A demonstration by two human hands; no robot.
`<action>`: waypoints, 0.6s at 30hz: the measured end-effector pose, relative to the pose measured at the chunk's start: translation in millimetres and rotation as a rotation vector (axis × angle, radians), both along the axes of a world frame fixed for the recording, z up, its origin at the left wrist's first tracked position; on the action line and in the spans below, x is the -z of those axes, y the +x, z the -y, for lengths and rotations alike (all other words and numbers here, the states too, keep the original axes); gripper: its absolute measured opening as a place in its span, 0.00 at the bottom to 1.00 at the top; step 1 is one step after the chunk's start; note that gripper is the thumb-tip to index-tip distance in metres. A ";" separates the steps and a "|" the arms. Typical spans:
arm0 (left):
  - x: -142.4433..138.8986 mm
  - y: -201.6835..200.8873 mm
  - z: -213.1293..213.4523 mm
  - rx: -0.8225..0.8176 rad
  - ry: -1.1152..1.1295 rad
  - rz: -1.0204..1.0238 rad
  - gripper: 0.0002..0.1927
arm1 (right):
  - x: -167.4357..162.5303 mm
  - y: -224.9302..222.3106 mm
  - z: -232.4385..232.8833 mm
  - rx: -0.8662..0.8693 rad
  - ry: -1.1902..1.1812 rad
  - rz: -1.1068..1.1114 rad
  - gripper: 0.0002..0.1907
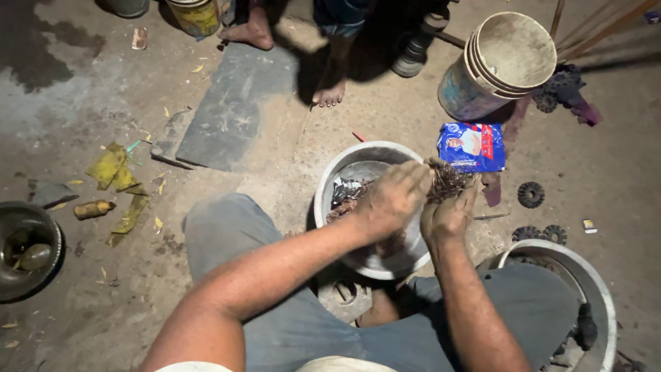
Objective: The person sits on the floor and pulls copper windings out of electric motor stators by hand, dropping the extracted copper into a basin and placing the stripped metal cores into a second basin of scrap.
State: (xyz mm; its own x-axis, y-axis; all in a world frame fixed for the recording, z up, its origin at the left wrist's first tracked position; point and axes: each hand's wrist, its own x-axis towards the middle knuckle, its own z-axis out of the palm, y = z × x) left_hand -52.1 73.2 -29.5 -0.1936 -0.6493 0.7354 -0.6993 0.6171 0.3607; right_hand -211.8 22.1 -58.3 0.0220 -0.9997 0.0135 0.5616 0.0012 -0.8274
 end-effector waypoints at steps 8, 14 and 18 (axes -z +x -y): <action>-7.0 -2.8 -8.6 0.242 0.193 -0.009 0.17 | 34.1 -33.1 22.7 -0.053 0.154 -0.020 0.29; -16.9 -1.7 -10.9 0.239 0.017 -0.120 0.11 | 27.7 -23.0 15.3 -0.151 0.295 -0.032 0.26; -21.9 -1.8 -14.3 0.276 -0.083 -0.148 0.12 | 19.9 -24.9 19.0 -0.194 0.308 -0.108 0.26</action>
